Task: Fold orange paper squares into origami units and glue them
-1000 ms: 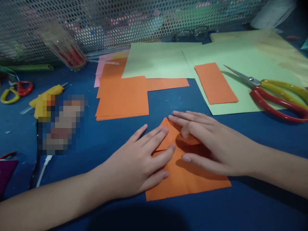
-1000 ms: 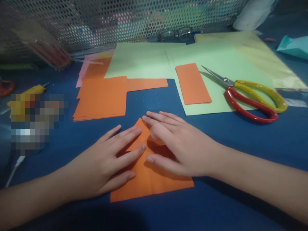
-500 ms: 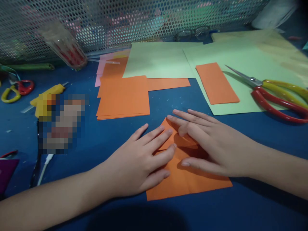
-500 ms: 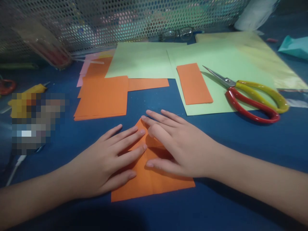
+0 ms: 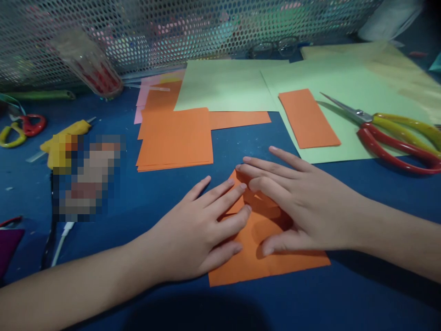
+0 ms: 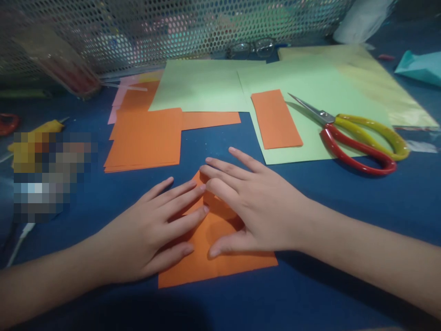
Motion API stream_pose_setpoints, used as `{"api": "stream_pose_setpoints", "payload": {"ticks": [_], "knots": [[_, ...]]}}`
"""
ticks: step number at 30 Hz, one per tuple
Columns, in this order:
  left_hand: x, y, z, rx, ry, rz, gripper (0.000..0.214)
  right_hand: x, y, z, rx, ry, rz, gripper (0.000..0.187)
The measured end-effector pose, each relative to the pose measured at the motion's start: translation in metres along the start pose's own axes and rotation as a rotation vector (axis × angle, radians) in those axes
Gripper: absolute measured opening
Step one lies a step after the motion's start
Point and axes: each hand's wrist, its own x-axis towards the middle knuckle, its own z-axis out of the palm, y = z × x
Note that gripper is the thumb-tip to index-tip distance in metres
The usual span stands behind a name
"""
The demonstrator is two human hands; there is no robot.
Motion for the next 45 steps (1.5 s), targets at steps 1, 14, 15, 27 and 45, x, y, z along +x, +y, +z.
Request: {"api": "stream_pose_setpoints", "payload": {"ticks": [1, 14, 15, 27, 45], "knots": [[0.0, 0.0, 0.0, -0.002, 0.001, 0.002, 0.039, 0.0, 0.0, 0.0, 0.004, -0.002, 0.006, 0.092], [0.0, 0.0, -0.001, 0.012, -0.007, 0.001, 0.041, 0.0, -0.002, -0.001, 0.005, 0.028, -0.016, 0.063], [0.001, 0.0, -0.001, 0.009, -0.006, 0.003, 0.041, 0.0, -0.002, -0.001, 0.0, 0.023, -0.015, 0.065], [0.004, 0.009, -0.002, 0.106, 0.01, 0.029, 0.04, 0.0, 0.0, -0.001, -0.005, -0.006, -0.025, 0.093], [-0.008, 0.041, -0.012, 0.296, 0.111, -0.108, 0.04, 0.0, -0.001, -0.002, 0.002, -0.034, -0.027, 0.093]]}}
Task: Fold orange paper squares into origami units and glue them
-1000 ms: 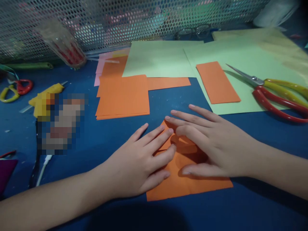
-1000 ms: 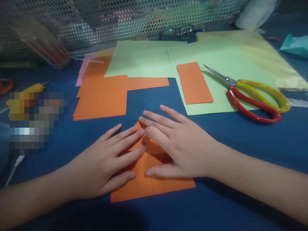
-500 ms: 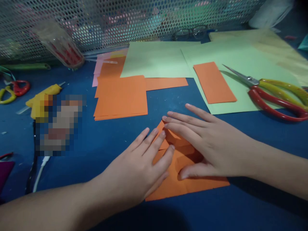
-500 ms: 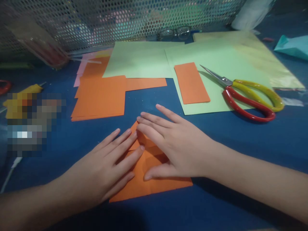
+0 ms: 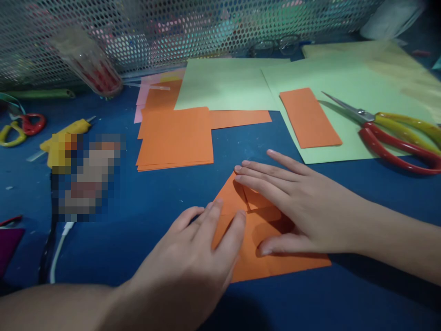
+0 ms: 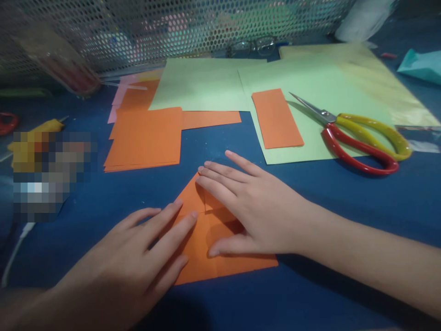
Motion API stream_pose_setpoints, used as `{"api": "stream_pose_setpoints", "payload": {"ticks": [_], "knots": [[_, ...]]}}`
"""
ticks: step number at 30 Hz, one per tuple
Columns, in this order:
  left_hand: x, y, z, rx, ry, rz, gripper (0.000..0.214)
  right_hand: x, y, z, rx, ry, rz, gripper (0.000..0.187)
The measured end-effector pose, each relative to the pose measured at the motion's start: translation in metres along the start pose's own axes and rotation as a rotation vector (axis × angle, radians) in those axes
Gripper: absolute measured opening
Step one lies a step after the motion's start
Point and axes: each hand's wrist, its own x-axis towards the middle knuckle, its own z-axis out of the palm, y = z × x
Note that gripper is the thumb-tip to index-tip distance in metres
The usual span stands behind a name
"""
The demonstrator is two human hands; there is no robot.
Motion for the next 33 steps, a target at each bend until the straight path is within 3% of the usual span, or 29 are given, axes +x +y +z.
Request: {"api": "stream_pose_setpoints", "payload": {"ticks": [5, 11, 16, 25, 29, 33], "knots": [[-0.004, 0.004, -0.003, 0.047, 0.029, -0.032, 0.045, 0.0, 0.0, -0.001, 0.013, -0.003, -0.01, 0.088], [-0.003, 0.004, 0.001, 0.125, 0.084, -0.08, 0.028, -0.001, 0.0, -0.001, 0.017, -0.017, -0.008, 0.083], [-0.003, -0.001, -0.003, 0.179, 0.078, -0.087, 0.035, -0.001, 0.001, -0.001, 0.014, -0.02, -0.013, 0.082], [0.003, -0.02, 0.004, 0.176, 0.121, 0.009, 0.03, 0.0, 0.001, -0.001, 0.028, -0.011, -0.018, 0.08], [0.013, -0.03, 0.014, 0.018, 0.147, 0.067, 0.023, 0.0, 0.0, 0.001, 0.053, -0.001, 0.003, 0.08], [0.017, -0.035, 0.022, -0.256, 0.028, 0.104, 0.04, 0.0, -0.002, 0.002, 0.092, 0.01, 0.018, 0.081]]}}
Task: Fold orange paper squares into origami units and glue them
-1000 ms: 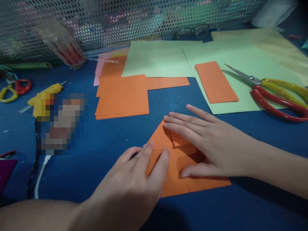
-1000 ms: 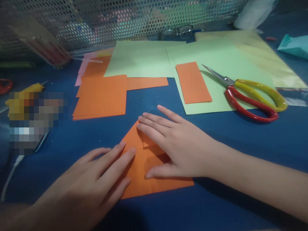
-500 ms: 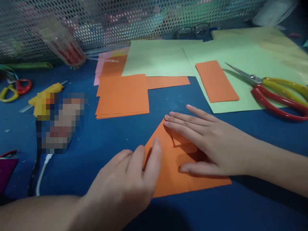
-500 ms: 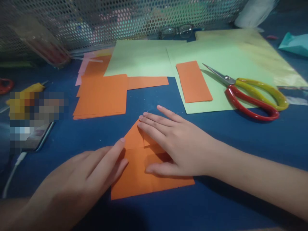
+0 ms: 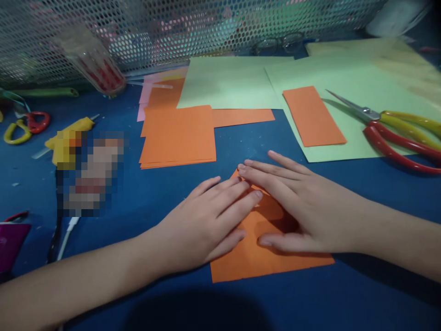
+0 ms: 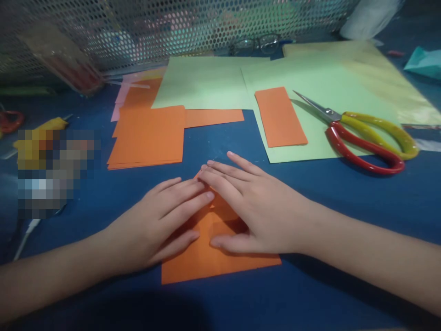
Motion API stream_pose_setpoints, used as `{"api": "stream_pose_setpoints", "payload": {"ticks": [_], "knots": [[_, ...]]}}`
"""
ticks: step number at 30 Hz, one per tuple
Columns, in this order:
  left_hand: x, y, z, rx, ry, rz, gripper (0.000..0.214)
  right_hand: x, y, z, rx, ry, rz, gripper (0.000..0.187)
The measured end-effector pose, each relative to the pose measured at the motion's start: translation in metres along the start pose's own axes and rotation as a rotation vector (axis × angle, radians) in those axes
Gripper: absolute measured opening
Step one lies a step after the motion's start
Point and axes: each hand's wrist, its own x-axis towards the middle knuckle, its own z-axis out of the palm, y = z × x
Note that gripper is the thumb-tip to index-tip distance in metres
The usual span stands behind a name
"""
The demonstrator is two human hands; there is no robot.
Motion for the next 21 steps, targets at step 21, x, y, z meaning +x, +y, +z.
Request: {"api": "stream_pose_setpoints", "payload": {"ticks": [21], "knots": [[-0.0003, -0.0076, 0.0051, -0.212, -0.146, -0.041, 0.048, -0.0073, -0.0001, 0.0008, 0.05, -0.056, 0.011, 0.085]]}}
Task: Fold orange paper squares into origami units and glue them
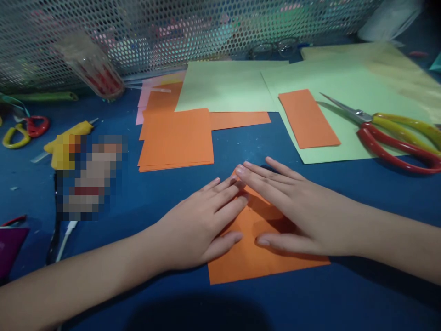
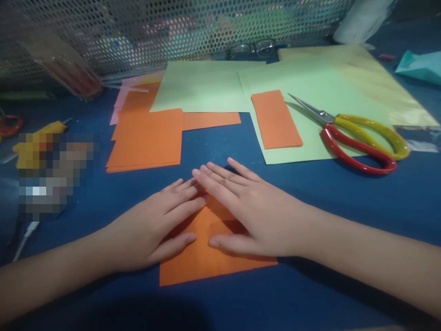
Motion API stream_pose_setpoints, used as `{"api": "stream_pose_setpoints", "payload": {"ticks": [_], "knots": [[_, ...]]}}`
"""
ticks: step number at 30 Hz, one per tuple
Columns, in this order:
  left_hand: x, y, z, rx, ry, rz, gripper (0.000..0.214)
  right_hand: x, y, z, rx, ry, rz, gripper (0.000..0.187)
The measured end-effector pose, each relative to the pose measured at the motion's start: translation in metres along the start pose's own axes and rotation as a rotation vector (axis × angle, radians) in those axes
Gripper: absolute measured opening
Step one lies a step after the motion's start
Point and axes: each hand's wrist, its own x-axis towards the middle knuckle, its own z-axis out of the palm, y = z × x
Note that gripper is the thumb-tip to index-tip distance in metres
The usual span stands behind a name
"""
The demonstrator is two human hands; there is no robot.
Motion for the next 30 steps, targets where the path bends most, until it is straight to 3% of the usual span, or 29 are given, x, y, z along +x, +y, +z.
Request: {"api": "stream_pose_setpoints", "payload": {"ticks": [18, 30], "knots": [[0.002, 0.0, -0.003, 0.042, -0.009, 0.032, 0.045, -0.006, -0.008, 0.002, 0.0, 0.024, 0.064, 0.084], [0.001, -0.001, -0.004, 0.056, 0.017, 0.04, 0.043, -0.012, -0.016, -0.02, -0.096, 0.038, 0.084, 0.076]]}}
